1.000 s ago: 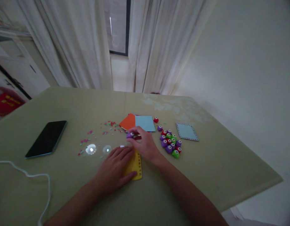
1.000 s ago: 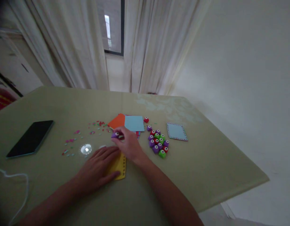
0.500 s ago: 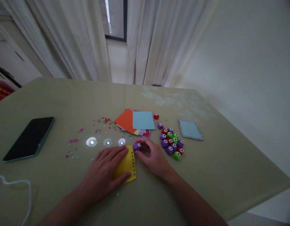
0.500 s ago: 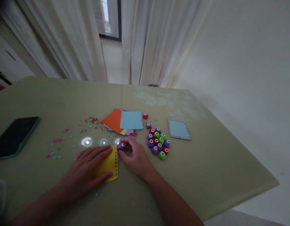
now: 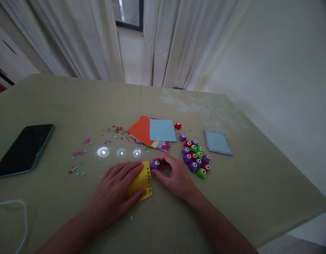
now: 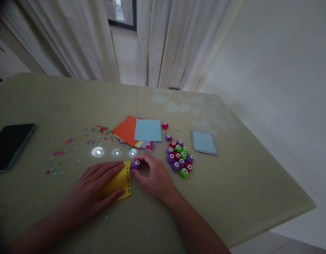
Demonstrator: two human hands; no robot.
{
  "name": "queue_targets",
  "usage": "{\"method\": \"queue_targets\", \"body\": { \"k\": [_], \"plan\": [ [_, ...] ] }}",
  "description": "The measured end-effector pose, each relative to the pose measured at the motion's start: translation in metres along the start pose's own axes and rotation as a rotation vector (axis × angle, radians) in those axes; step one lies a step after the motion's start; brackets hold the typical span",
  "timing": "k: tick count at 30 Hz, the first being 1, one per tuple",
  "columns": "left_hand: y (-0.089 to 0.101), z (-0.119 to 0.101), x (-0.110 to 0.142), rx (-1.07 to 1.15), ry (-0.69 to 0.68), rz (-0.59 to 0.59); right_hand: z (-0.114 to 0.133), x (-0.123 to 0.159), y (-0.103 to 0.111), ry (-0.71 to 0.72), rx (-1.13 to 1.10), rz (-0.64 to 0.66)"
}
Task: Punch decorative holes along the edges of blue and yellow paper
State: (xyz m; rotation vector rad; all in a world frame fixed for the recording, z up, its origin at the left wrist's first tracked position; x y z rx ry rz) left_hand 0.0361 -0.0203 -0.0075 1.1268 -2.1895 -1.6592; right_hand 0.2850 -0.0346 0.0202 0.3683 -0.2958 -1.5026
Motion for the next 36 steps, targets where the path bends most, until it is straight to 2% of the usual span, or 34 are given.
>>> {"method": "queue_targets", "body": {
  "k": [10, 19, 25, 36],
  "plan": [
    [0.0028, -0.0043, -0.0023, -0.012, -0.001, 0.007, 0.0022, -0.0002, 0.0012, 0.037, 0.002, 0.024],
    [0.0036, -0.0057, -0.0024, -0.068, -0.057, 0.034, -0.0012, -0.0016, 0.0017, 0.024, -0.021, 0.084],
    [0.0054, -0.0068, -0.0045, -0.077, -0.092, 0.03, 0.0027, -0.0032, 0.0059, 0.13, 0.084, 0.097],
    [0.0043, -0.0069, -0.0048, -0.08, -0.083, 0.059, 0.0007, -0.0044, 0.0016, 0.085, 0.071, 0.073]
  ]
}}
Point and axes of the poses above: each hand's wrist, its own x-axis away from the middle knuckle, its own y-axis out of the back of the hand, z = x × y, the point moved 1 cm from there along -x, towards the middle knuckle, and after that the axes turned 4 degrees about -y, right-handed, at the moved point
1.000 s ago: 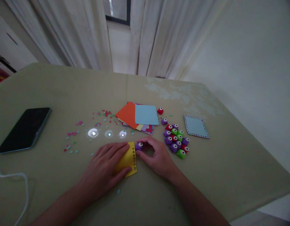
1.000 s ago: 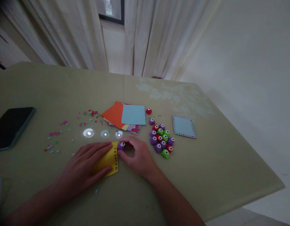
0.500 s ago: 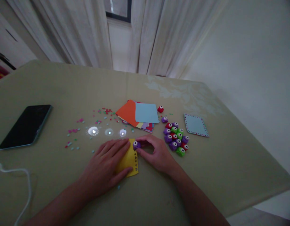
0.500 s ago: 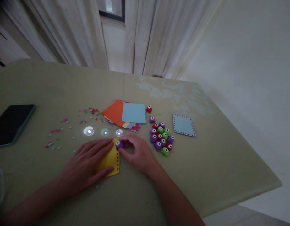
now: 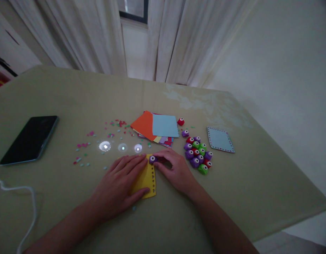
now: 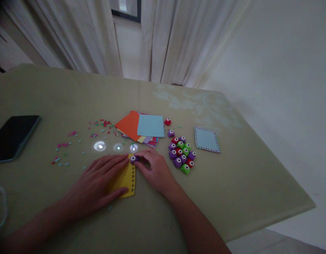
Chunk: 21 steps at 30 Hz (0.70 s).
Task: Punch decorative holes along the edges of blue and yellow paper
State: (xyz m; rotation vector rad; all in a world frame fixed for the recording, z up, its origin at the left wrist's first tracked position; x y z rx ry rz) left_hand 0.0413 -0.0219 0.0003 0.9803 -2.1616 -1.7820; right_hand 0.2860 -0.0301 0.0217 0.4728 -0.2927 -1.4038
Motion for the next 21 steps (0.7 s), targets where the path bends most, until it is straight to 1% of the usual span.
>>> {"method": "queue_targets", "body": {
  "k": [9, 21],
  "plan": [
    [0.001, -0.0002, 0.0008, 0.017, -0.001, -0.007, 0.0034, -0.0009, 0.0039, 0.025, 0.0, 0.04],
    [-0.0001, 0.0002, 0.0015, 0.018, 0.004, 0.001, 0.0025, -0.0011, 0.0026, 0.005, -0.007, 0.02]
  ]
}}
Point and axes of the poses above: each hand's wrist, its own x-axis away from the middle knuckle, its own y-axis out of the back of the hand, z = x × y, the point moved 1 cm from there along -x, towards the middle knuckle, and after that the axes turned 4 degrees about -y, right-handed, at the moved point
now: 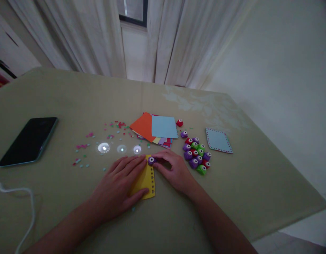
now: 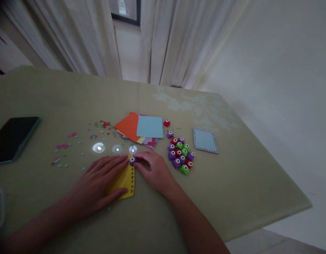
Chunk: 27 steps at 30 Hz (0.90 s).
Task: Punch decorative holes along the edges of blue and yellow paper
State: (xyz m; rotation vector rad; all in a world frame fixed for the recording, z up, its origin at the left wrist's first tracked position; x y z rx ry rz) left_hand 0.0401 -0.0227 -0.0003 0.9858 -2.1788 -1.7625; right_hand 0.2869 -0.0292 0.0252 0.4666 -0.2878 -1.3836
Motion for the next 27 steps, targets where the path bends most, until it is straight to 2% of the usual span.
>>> {"method": "queue_targets", "body": {
  "k": [7, 27],
  "plan": [
    [0.0001, 0.0002, -0.0007, 0.014, 0.004, -0.004, 0.0012, -0.0003, 0.0021, 0.016, 0.009, 0.034],
    [-0.0011, -0.0008, -0.0006, 0.007, 0.011, -0.015, -0.0007, 0.0007, 0.0018, 0.015, 0.023, 0.025]
  ]
}}
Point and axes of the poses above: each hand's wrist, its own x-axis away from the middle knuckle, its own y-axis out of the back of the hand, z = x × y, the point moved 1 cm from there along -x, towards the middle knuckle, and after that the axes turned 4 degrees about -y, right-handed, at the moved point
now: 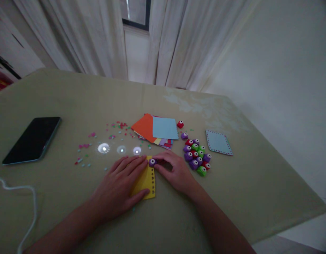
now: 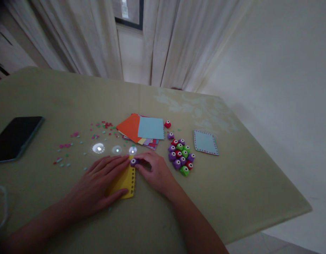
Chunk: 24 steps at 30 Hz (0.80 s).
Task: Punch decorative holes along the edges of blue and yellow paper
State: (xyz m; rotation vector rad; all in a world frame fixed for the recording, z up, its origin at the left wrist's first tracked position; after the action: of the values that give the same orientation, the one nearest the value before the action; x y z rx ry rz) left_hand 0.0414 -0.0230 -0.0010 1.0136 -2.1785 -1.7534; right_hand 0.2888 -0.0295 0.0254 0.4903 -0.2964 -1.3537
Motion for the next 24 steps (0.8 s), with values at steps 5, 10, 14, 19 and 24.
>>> {"method": "queue_targets", "body": {
  "k": [5, 10, 14, 19, 24],
  "plan": [
    [0.001, 0.0, 0.0, 0.006, -0.002, 0.001, 0.001, 0.0, 0.0, -0.019, -0.016, -0.002],
    [0.001, 0.0, -0.001, 0.003, -0.006, -0.009, -0.002, 0.0, -0.002, -0.026, -0.05, -0.017],
    [0.0, 0.001, -0.001, 0.004, -0.007, -0.013, -0.006, 0.0, -0.003, -0.105, -0.079, -0.08],
    [-0.003, 0.003, 0.001, 0.006, -0.018, -0.015, -0.008, -0.006, -0.005, -0.256, -0.126, -0.135],
    [-0.005, 0.004, 0.0, 0.006, -0.035, -0.033, -0.002, -0.017, -0.005, -0.329, -0.115, -0.067]
  ]
}}
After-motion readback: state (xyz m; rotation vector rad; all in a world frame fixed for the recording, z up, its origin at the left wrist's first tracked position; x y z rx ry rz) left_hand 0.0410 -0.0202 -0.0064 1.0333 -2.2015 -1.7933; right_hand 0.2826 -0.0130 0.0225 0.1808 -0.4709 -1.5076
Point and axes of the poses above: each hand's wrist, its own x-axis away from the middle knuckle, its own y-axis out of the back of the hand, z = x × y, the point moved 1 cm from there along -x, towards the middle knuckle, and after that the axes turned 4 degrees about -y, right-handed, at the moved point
